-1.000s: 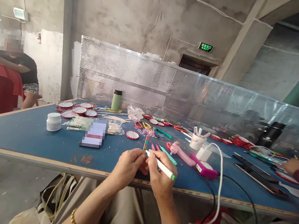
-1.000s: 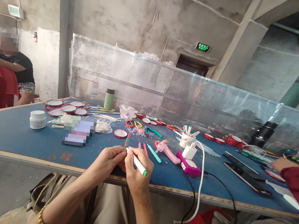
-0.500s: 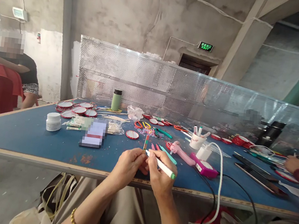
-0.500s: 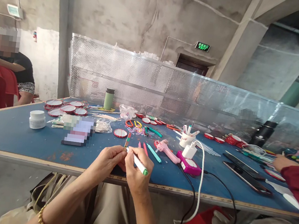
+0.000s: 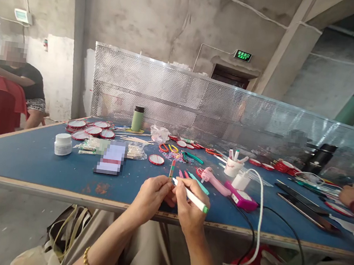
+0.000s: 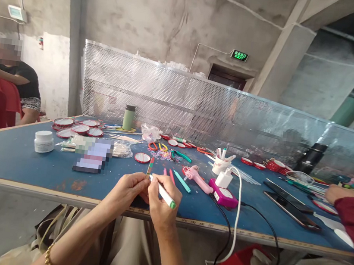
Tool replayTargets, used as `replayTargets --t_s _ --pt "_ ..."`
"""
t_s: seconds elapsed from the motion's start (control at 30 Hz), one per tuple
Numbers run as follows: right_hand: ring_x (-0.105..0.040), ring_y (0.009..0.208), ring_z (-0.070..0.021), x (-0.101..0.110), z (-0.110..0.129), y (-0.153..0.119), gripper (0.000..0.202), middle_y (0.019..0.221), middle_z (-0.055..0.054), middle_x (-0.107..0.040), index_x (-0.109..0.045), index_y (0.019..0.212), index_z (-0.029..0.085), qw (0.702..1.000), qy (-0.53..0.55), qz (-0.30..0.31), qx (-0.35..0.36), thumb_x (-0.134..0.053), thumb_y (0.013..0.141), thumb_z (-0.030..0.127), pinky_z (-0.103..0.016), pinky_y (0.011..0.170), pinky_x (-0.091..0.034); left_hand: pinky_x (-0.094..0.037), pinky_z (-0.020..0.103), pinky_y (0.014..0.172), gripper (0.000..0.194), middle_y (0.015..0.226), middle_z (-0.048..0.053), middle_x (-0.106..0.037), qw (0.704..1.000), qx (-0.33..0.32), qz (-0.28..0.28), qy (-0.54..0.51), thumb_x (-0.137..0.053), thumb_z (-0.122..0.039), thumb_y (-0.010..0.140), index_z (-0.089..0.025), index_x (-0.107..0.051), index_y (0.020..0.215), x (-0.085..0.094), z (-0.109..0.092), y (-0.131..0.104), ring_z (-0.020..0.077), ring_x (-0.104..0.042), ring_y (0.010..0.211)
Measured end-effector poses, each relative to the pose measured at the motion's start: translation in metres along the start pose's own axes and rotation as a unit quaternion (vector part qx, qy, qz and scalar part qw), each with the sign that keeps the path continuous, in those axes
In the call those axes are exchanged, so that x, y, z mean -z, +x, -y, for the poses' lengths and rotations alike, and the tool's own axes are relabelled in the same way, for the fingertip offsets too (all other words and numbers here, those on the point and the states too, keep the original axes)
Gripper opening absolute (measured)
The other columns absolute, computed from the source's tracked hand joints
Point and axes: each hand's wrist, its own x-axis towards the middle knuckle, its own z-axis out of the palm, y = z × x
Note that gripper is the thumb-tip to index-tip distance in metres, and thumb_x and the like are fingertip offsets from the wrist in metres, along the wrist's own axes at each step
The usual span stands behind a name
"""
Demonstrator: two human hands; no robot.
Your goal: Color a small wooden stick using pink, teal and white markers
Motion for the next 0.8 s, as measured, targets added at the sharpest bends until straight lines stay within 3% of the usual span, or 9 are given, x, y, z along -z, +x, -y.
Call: replayTargets --t_s 0.8 --pt "-0.058 0.054 -0.0110 0.0005 0.0025 0.0005 0.017 0.063 0.001 -0.064 -0.063 0.080 0.018 1.000 -0.007 -0.003 -0.014 -0.056 0.094 0.025 -0.023 0.056 -0.049 -0.050 0.025 0.063 0.031 0.071 0.002 -0.070 1.000 0.005 0.003 -0.007 -0.047 -0.040 0.092 -0.018 -0.058 0.074 0.0005 -0.0015 0.0004 0.0177 -0.069 0.064"
